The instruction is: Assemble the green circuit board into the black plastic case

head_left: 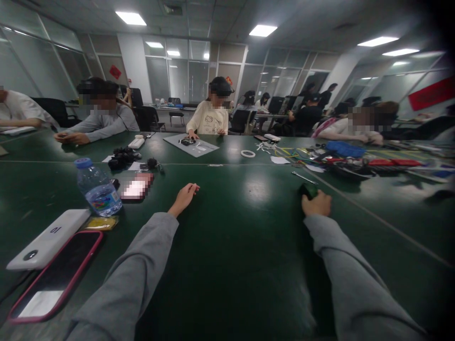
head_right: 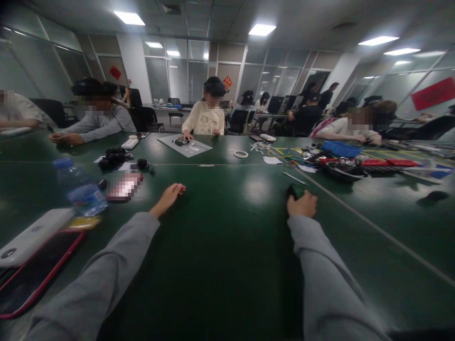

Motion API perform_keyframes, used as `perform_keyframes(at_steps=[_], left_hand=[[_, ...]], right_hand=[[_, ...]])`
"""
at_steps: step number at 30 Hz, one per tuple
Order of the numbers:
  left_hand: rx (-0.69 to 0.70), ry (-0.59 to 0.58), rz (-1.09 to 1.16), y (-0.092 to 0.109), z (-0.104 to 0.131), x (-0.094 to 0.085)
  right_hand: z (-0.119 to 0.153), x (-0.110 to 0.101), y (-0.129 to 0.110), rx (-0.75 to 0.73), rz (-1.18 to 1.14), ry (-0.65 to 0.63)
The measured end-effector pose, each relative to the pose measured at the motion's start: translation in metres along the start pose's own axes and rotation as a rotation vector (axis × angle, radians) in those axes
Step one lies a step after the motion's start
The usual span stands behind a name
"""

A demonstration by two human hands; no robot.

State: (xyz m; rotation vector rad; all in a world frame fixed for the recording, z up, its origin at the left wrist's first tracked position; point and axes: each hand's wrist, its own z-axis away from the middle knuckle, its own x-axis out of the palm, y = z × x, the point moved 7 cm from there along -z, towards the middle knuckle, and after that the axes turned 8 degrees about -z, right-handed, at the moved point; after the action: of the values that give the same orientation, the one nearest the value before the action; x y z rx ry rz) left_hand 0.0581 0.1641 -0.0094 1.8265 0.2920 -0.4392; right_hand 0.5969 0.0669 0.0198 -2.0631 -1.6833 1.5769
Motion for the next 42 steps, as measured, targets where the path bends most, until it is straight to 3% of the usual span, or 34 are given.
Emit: perform_keyframes(at_steps=[1,5,7,9,11,15,20,25,27,32,37,42], left_hand=[[0.003,0.001,-0.003,0.0,0.0,0.0],[0.008,0.036,-0.001,0.002,0.001,-0.004],[0.01,0.119,0.023,0.002,0.001,-0.011],[-0.001,0.168,0.104,0.0,0.002,-0.015],[-0.02,0.124,0.219,-0.001,0.001,-0.013],[-0.018,0.001,0.301,0.004,0.002,-0.006],[-0.018,0.001,0.269,0.01,0.005,-0.007],[-0.022,0.016,0.144,0.012,0.005,-0.009],[-0.021,0.033,0.11,0.01,0.005,-0.01],[-0.061,0.087,0.127,0.003,0.005,-0.014],[-0.045,-0.125,0.171,0.012,0.009,0.0],[-0.011,-0.254,0.091,0.019,0.012,0.01]], right_hand=[[0.016,0.015,-0.028,-0.027,-0.045,-0.071],[0.107,0.067,-0.16,-0.389,-0.269,-0.358],[0.166,0.077,-0.222,-0.684,-0.463,-0.569],[0.219,0.075,-0.262,-0.915,-0.581,-0.777],[0.251,0.066,-0.281,-1.023,-0.621,-0.851],[0.267,0.052,-0.287,-1.068,-0.599,-0.839],[0.259,0.055,-0.282,-1.026,-0.554,-0.77],[0.226,0.065,-0.264,-0.757,-0.57,-0.482],[0.217,0.072,-0.255,-0.644,-0.604,-0.454],[0.215,0.09,-0.25,-0.487,-0.804,-0.66],[0.226,0.089,-0.258,-0.424,-0.951,-0.886],[0.24,0.081,-0.267,-0.551,-0.914,-1.065]])
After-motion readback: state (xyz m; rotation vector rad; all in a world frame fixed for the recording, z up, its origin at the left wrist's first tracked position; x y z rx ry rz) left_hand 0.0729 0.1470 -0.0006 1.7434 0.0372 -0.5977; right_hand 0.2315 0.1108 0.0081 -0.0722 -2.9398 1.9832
